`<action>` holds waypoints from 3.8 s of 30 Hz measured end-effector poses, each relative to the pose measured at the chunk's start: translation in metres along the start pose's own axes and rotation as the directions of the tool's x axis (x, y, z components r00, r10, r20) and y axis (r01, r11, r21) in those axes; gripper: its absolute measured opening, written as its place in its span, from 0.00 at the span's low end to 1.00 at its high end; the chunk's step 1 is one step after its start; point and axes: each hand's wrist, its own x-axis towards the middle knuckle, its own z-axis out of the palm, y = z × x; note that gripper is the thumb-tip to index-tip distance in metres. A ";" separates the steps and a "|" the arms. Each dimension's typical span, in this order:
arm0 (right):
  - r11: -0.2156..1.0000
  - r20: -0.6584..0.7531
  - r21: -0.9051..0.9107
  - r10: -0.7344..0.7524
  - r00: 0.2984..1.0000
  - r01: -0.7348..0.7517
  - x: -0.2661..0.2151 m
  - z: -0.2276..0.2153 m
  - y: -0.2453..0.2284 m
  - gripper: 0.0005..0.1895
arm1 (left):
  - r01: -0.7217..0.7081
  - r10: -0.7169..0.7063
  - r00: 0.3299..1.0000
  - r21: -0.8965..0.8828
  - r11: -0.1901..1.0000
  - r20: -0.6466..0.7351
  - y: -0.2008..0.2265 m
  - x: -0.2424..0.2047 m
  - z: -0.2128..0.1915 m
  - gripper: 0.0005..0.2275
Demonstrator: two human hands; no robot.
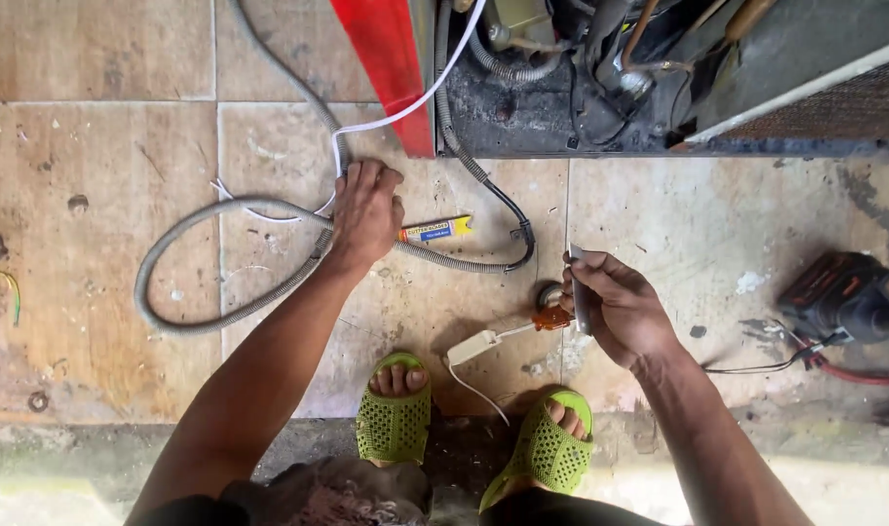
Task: Preparing electrical leads by stripping insulation and twisting wire strands for an appliance repair.
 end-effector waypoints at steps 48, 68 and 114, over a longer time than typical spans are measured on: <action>0.450 0.309 -0.727 -0.459 0.833 0.518 -0.021 0.084 -0.019 0.08 | 0.500 -0.058 0.838 -0.807 -0.313 0.542 0.090 -0.030 -0.053 0.10; 0.260 0.407 -0.748 -0.549 0.730 0.611 -0.026 0.108 -0.028 0.08 | 0.489 -0.054 0.847 -0.814 -0.314 0.529 0.095 -0.027 -0.064 0.08; 0.213 0.421 -0.737 -0.597 0.683 0.641 -0.021 0.112 -0.029 0.07 | 0.472 -0.037 0.858 -0.815 -0.337 0.512 0.095 -0.026 -0.069 0.08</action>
